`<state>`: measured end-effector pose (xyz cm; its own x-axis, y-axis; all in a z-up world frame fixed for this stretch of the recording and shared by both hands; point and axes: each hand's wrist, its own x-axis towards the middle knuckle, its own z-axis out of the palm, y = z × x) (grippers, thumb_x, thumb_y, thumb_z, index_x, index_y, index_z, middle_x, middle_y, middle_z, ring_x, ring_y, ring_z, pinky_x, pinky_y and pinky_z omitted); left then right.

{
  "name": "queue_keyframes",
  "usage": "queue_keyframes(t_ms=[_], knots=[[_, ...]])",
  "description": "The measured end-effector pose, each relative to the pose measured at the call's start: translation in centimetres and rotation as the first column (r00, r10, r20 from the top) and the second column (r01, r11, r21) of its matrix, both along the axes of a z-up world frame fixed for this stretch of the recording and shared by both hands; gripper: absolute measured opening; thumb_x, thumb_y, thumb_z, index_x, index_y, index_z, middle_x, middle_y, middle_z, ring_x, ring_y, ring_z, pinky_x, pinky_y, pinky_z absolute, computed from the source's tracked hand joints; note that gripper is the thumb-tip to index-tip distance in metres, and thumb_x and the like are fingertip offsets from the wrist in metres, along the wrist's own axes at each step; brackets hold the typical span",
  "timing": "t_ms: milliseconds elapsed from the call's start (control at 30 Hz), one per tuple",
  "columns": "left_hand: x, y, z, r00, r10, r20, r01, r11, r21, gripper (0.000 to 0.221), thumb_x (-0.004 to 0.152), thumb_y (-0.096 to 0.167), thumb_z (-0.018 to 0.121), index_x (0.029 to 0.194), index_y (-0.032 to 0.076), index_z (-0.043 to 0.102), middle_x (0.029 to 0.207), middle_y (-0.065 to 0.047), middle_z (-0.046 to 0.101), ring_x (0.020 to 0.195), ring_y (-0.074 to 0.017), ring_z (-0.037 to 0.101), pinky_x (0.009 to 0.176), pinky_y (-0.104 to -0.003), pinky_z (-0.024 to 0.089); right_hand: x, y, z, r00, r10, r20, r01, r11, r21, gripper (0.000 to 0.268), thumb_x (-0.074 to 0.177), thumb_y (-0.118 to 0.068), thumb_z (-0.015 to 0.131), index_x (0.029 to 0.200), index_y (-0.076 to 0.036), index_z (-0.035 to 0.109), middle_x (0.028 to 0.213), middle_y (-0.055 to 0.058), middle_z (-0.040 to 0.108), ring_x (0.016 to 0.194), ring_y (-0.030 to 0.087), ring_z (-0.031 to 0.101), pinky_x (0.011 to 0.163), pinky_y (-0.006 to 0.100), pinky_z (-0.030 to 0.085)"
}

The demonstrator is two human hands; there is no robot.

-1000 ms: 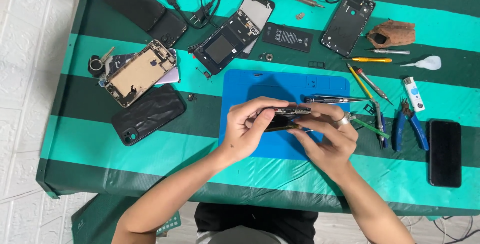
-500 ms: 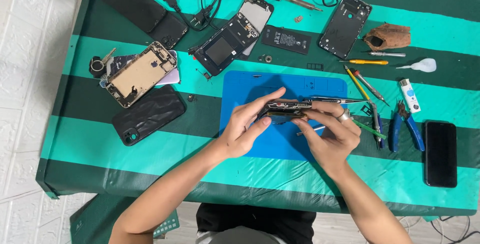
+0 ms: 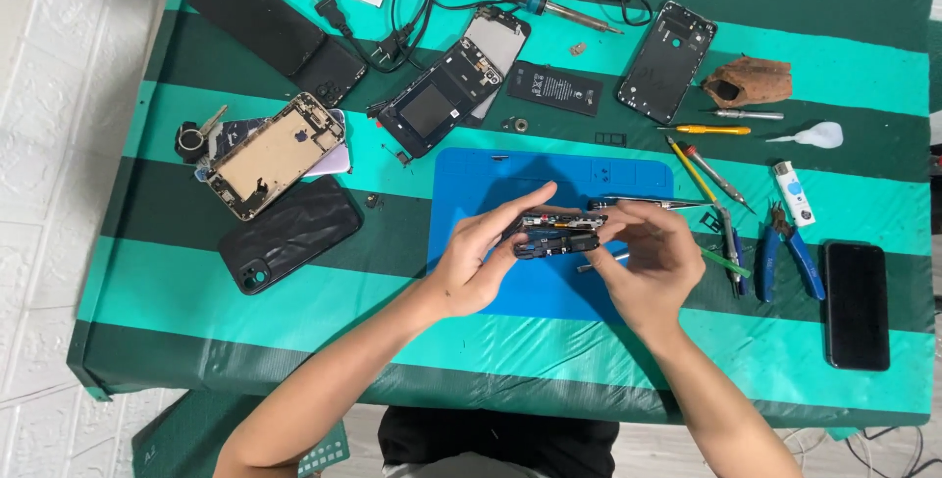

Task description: Disassembling and repairing internal components of a mobile phone using precision tools on a repair mat.

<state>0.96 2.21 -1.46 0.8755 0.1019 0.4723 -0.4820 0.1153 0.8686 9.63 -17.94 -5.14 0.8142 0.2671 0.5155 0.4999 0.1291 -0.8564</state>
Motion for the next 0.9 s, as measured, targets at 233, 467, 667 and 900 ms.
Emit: queue_keyframes(t_ms=[233,467,667,900], knots=[[0.2,-0.4,-0.7,0.999,0.041,-0.019,-0.040,0.999,0.017,0.047,0.109,0.007,0.042,0.156,0.001,0.045,0.154,-0.022,0.053,0.136,-0.0424,0.056,0.108,-0.057,0.050,-0.3,0.7,1.9,1.000,0.010,0.011,-0.010,1.000,0.006,0.048,0.083,0.003,0.088,0.123,0.007,0.063,0.110,0.026,0.069,0.082,0.030,0.077,0.068,0.042,0.068],[0.7,0.7,-3.3,0.990,0.068,-0.127,-0.056,0.994,0.096,0.037,0.110,0.009,0.044,0.146,0.003,0.047,0.128,-0.023,0.068,0.109,-0.0364,0.072,0.085,-0.050,0.060,0.2,0.9,3.4,0.992,0.038,0.122,-0.037,0.999,-0.007,0.010,0.085,0.003,0.085,0.090,0.002,0.077,0.117,0.030,0.068,0.080,0.034,0.078,0.065,0.041,0.067],[1.6,3.4,-2.8,0.960,0.143,-0.241,-0.097,0.977,0.192,0.037,0.110,0.012,0.049,0.147,0.008,0.052,0.122,-0.016,0.067,0.083,-0.0180,0.068,0.064,-0.032,0.054,2.5,-1.3,2.6,0.998,0.070,-0.009,-0.070,0.997,0.011,0.016,0.089,0.012,0.079,0.103,0.006,0.073,0.115,0.032,0.067,0.069,0.031,0.076,0.059,0.039,0.064],[1.4,3.9,0.4,0.935,0.157,-0.318,0.014,0.879,0.476,0.036,0.101,0.000,0.061,0.135,0.009,0.068,0.105,-0.019,0.071,0.085,-0.0325,0.069,0.063,-0.042,0.056,3.5,-1.3,4.2,0.955,0.193,-0.225,-0.244,0.943,-0.225,0.019,0.089,0.019,0.072,0.105,0.010,0.076,0.094,0.031,0.072,0.064,0.036,0.076,0.051,0.040,0.062]])
